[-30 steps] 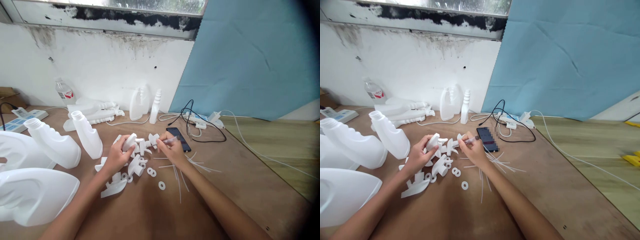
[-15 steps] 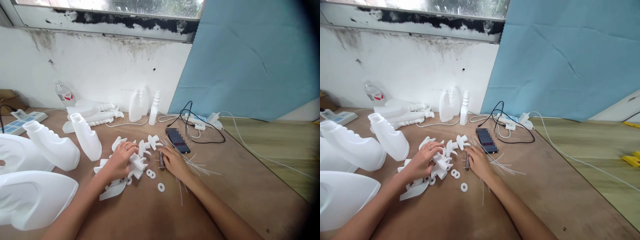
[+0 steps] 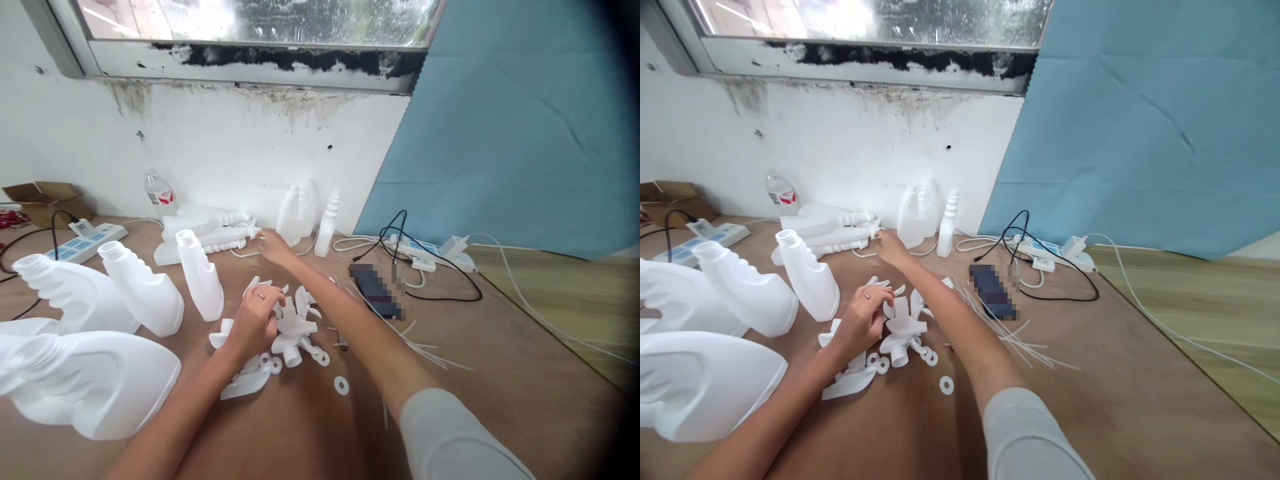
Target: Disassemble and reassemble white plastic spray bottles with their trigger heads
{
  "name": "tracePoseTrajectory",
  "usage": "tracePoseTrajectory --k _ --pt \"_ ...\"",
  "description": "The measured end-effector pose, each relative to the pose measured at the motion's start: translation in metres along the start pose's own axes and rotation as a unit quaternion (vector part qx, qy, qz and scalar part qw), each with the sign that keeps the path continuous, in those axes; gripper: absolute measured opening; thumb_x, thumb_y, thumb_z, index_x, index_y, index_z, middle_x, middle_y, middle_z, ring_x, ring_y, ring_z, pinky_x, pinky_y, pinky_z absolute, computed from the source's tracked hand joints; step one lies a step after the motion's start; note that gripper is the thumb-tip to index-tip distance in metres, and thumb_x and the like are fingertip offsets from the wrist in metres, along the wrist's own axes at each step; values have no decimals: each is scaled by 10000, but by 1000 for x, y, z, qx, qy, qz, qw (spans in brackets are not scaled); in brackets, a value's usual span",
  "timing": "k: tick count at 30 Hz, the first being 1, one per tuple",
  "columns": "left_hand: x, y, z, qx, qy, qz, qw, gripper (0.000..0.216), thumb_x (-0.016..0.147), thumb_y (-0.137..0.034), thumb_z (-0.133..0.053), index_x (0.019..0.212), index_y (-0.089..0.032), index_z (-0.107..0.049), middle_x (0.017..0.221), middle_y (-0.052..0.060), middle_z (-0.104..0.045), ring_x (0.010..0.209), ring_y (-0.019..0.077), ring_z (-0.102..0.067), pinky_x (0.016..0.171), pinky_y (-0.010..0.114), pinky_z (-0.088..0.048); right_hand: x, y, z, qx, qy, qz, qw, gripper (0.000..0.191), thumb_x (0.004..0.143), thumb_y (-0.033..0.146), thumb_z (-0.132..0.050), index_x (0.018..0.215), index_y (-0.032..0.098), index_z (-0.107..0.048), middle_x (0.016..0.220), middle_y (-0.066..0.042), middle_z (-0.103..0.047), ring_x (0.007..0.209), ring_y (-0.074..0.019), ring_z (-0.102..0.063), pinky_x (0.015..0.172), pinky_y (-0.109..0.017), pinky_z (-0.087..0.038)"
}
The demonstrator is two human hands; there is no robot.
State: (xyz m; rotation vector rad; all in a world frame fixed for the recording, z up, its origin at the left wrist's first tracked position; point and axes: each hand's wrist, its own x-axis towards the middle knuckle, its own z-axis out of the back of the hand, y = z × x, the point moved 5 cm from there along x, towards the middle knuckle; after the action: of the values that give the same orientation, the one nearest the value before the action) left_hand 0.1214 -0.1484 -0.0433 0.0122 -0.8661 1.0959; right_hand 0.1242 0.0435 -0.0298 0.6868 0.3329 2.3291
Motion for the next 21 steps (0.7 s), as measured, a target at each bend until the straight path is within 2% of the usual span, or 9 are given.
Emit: tracePoseTrajectory --k 4,9,11,13,15,17,19,21 --pt "-1 1 1 6 -16 8 1000 384 656 95 -377 864 -205 -496 942 40 -621 990 208 -571 935 407 -408 53 19 -25 -67 4 13 998 322 924 313 -561 1199 146 -553 1206 -95 -572 1041 -217 -594 869 -426 -516" --pt "1 0 3 10 -30 14 999 335 674 84 -368 811 -202 -473 833 32 -582 854 198 -548 857 382 -429 88 26 -39 -153 18 53 987 363 915 317 -573 1238 157 -535 1296 -102 -522 1142 -251 -543 944 -479 -467" --pt "3 0 3 9 -37 16 999 323 678 82 -365 801 -201 -462 812 34 -572 833 199 -536 832 376 -432 95 27 -42 -173 40 75 981 317 900 268 -590 1193 150 -567 1334 -105 -498 1216 -277 -487 999 -530 -409" --pt "4 2 3 7 -42 19 999 318 682 81 -366 799 -200 -459 813 36 -574 831 200 -533 822 373 -430 97 29 -43 -187 64 101 975 205 864 133 -582 1063 129 -629 1354 -122 -485 1279 -302 -413 1058 -609 -295" --pt "4 4 3 3 -42 23 999 318 689 80 -370 807 -200 -464 833 35 -586 846 198 -539 832 372 -428 95 33 -39 -197 77 132 968 214 805 4 -519 923 115 -658 1322 -143 -506 1289 -302 -379 1096 -659 -145" --pt "3 5 2 -4 -41 30 999 320 698 79 -377 820 -201 -473 872 33 -604 890 196 -553 867 376 -421 91 39 -29 -202 75 163 963 287 775 -46 -456 890 118 -661 1282 -146 -522 1249 -282 -397 1110 -654 -45" --pt "2 6 2 -8 -41 38 998 313 714 71 -385 830 -202 -484 908 36 -618 959 204 -564 900 385 -411 84 45 -13 -199 67 190 959 351 779 -54 -416 947 135 -659 1276 -128 -514 1201 -268 -420 1110 -638 -38" --pt "1 7 1 -12 -32 47 998 296 731 57 -389 831 -201 -494 923 41 -625 992 211 -570 910 394 -411 73 52 11 -188 63 210 957 412 794 -54 -390 1019 166 -655 1232 -103 -535 1156 -262 -445 1090 -609 -135"
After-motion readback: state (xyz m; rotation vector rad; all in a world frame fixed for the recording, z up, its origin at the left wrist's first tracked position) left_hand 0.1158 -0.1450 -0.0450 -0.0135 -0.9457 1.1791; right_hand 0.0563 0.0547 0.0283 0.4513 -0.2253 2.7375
